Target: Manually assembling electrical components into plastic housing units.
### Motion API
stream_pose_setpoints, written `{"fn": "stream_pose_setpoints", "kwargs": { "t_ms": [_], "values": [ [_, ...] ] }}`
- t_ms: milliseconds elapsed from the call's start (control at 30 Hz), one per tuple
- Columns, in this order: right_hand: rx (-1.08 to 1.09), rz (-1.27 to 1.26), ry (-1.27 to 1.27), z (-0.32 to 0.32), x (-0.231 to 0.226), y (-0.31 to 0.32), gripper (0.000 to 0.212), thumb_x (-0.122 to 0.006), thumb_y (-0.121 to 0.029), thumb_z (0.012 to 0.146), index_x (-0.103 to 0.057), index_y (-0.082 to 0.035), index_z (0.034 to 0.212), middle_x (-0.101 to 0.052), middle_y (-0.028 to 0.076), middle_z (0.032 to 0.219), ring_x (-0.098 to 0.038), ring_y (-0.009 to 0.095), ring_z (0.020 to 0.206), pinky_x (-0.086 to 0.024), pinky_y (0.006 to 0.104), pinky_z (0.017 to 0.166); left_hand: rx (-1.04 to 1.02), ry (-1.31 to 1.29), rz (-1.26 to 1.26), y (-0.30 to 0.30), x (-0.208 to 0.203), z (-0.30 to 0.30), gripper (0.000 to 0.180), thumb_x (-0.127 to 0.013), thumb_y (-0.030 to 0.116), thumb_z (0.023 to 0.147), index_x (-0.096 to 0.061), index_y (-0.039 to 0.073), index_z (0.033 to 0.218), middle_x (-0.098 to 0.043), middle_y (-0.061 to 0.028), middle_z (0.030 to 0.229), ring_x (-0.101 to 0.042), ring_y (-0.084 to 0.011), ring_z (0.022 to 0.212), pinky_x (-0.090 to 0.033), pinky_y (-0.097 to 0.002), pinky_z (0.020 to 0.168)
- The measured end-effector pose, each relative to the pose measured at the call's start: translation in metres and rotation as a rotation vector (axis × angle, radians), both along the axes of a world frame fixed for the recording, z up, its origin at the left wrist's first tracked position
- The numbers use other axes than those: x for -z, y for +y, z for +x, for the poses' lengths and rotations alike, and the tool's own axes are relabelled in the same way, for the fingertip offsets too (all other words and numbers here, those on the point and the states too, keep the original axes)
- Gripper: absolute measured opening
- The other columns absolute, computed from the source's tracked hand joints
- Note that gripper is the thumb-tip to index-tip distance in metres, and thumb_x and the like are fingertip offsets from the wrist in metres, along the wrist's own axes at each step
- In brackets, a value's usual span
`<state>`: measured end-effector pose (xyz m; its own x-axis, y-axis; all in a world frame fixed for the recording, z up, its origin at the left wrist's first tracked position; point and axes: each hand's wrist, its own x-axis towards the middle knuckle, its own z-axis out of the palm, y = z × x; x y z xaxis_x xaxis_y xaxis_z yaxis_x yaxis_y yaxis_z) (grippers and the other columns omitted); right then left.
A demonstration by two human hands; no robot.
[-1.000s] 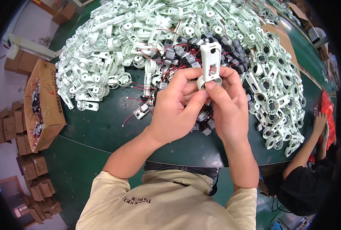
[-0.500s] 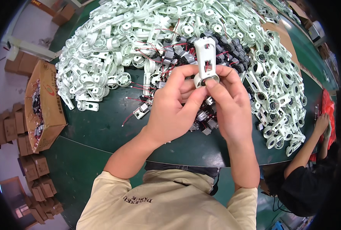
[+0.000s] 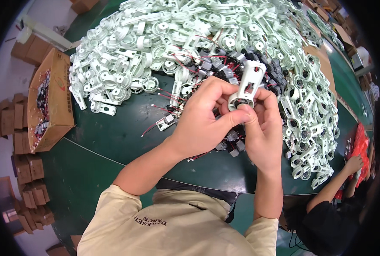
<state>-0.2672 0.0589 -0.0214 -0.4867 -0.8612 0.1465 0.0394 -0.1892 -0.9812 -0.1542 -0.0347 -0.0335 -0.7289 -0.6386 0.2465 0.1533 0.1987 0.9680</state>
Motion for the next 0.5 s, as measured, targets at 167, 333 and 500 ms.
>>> {"fn": "stream_pose_setpoints", "kwargs": {
  "t_ms": [167,333,500],
  "values": [
    [-0.006,0.003,-0.009,0.007,0.0,-0.003,0.02,-0.052,0.002,0.093,-0.045,0.002,0.112,-0.058,0.009,0.1,-0.056,0.011,0.09,-0.046,0.0249,0.081,-0.147,0.061,-0.008,0.006,0.0,0.001,0.028,-0.076,0.011,0.078,-0.056,0.002,0.095,-0.046,-0.003,0.081,-0.042,-0.0084,0.058,-0.037,-0.0254,0.052],
    [0.127,0.072,0.213,-0.031,-0.006,0.01,0.019,-0.057,-0.005,0.093,-0.052,0.001,0.11,-0.062,0.007,0.099,-0.058,0.011,0.091,-0.047,0.0249,0.081,-0.033,0.023,-0.096,-0.002,-0.011,0.003,0.042,-0.072,0.002,0.081,-0.053,0.001,0.119,-0.051,-0.0086,0.109,-0.059,-0.0112,0.083,-0.05,-0.0262,0.073],
    [0.732,0.199,0.479,-0.11,-0.004,0.038,0.034,-0.062,-0.017,0.093,-0.055,0.005,0.118,-0.061,0.011,0.106,-0.059,0.013,0.093,-0.047,0.0253,0.083,-0.582,-0.085,-0.102,-0.055,-0.013,0.021,0.021,-0.059,0.007,0.091,-0.059,0.005,0.113,-0.059,0.0009,0.081,-0.054,-0.006,0.076,-0.044,-0.0213,0.065]
  ]
}}
